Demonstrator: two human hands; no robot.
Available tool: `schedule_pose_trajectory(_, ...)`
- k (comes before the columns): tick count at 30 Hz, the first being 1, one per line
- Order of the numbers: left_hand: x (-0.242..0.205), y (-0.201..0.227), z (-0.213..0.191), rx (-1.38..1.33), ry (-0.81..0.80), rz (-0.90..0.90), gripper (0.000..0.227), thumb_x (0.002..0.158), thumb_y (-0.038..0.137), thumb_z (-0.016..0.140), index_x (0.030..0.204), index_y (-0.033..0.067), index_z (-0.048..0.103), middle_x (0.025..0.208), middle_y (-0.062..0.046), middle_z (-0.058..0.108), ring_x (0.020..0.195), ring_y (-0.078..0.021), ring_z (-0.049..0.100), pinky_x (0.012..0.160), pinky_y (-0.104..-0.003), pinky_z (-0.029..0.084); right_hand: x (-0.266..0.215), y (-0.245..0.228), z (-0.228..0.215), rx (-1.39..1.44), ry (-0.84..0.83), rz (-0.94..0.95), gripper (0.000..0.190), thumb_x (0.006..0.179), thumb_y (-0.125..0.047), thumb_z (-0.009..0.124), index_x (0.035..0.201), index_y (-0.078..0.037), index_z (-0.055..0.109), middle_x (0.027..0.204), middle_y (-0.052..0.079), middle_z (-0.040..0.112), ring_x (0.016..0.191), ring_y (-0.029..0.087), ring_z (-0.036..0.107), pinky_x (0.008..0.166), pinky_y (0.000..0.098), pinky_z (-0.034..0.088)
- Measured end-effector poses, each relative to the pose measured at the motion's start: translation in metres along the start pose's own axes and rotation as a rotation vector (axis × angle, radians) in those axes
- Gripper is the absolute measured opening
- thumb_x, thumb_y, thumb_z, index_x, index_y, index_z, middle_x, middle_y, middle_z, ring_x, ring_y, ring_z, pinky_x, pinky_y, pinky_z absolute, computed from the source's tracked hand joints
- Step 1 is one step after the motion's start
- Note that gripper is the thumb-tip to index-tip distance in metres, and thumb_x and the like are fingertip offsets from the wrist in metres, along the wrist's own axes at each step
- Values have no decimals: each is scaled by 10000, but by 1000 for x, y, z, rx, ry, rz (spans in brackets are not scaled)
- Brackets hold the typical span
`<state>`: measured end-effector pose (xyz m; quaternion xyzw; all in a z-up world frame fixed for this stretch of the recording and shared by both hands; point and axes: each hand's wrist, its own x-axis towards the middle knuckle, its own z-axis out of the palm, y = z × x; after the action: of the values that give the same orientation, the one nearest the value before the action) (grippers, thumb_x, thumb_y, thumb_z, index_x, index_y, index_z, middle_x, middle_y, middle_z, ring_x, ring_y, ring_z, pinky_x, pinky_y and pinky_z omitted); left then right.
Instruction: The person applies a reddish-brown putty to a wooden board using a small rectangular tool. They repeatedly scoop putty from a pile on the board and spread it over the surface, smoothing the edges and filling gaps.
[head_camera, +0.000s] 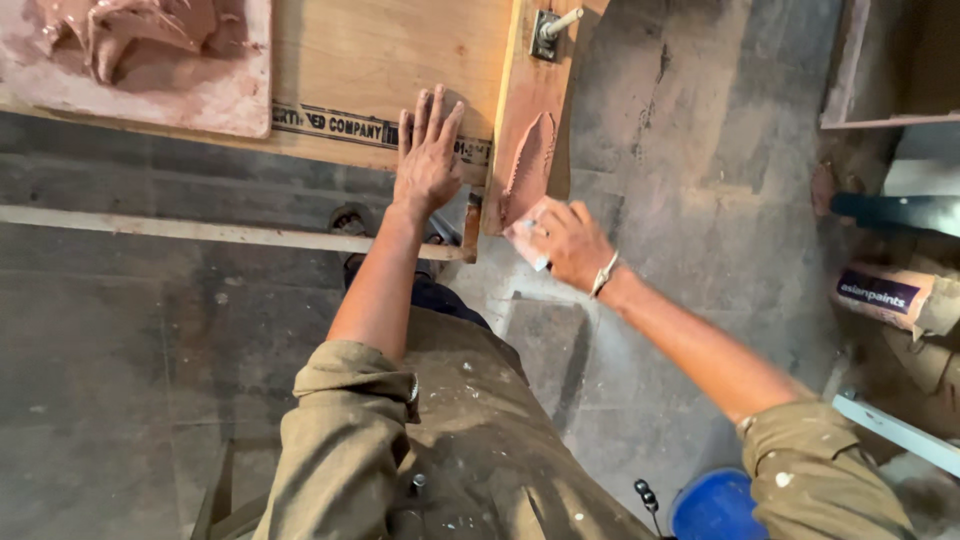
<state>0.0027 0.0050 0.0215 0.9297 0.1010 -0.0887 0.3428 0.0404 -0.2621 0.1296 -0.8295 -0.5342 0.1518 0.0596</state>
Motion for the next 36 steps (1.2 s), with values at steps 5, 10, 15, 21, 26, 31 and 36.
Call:
schedule_pose_trajectory(5, 0, 0, 2, 9, 20, -7, 779, 839, 74, 538, 1596, 137, 361, 1726, -119, 136, 1598, -302, 80, 1288, -531, 55, 72, 65, -12, -136, 185, 215, 279, 926, -94, 667, 1186, -164, 739, 1009, 55, 681, 951, 275, 607, 819, 444, 455)
schedule_pose_trajectory(10, 0, -3, 9, 27, 4, -18, 784, 834, 61, 529, 1596, 134, 361, 1727, -114, 133, 1597, -305, 72, 1286, -530, 50, 73, 16, 3, 42, 80, 275, 184, 915, -112, 604, 1026, -158, 742, 935, 86, 668, 904, 281, 624, 770, 418, 503)
schedule_pose_trajectory(15, 0, -4, 6, 24, 43, 4, 773, 850, 45, 513, 1605, 128, 368, 1740, -109, 137, 1608, -300, 73, 1300, -521, 60, 24, -68, -15, 94, 192, 130, 200, 934, -146, 582, 1067, -148, 731, 929, 40, 682, 885, 225, 632, 717, 425, 485)
schedule_pose_trajectory(21, -2, -2, 8, 8, 80, 13, 748, 866, 68, 527, 1596, 130, 377, 1731, -107, 155, 1606, -297, 89, 1300, -525, 71, 59, 28, -58, 14, 175, 66, 257, 1032, -142, 597, 1198, -204, 784, 1080, 49, 706, 975, 276, 616, 832, 442, 485)
schedule_pose_trajectory(26, 0, 0, 6, 25, 29, -13, 772, 823, 77, 536, 1577, 130, 377, 1724, -118, 155, 1598, -304, 90, 1286, -532, 71, 78, 82, -22, 215, 330, -46, 497, 951, 58, 501, 1316, -167, 754, 1308, 89, 687, 1211, 308, 625, 1077, 434, 519)
schedule_pose_trajectory(31, 0, -3, 8, 11, 37, 2, 781, 828, 87, 544, 1590, 132, 378, 1725, -118, 148, 1598, -307, 85, 1284, -538, 70, 6, 32, 1, 32, 96, 41, 524, 820, -31, 616, 1300, -218, 711, 1085, 104, 672, 1102, 318, 618, 903, 436, 525)
schedule_pose_trajectory(36, 1, 1, 4, 17, 12, -27, 783, 800, 96, 543, 1567, 125, 386, 1727, -110, 146, 1597, -298, 84, 1284, -524, 74, 55, 60, -32, -179, -59, 139, 235, 1025, -148, 646, 1245, -178, 722, 960, 84, 649, 897, 268, 587, 724, 439, 465)
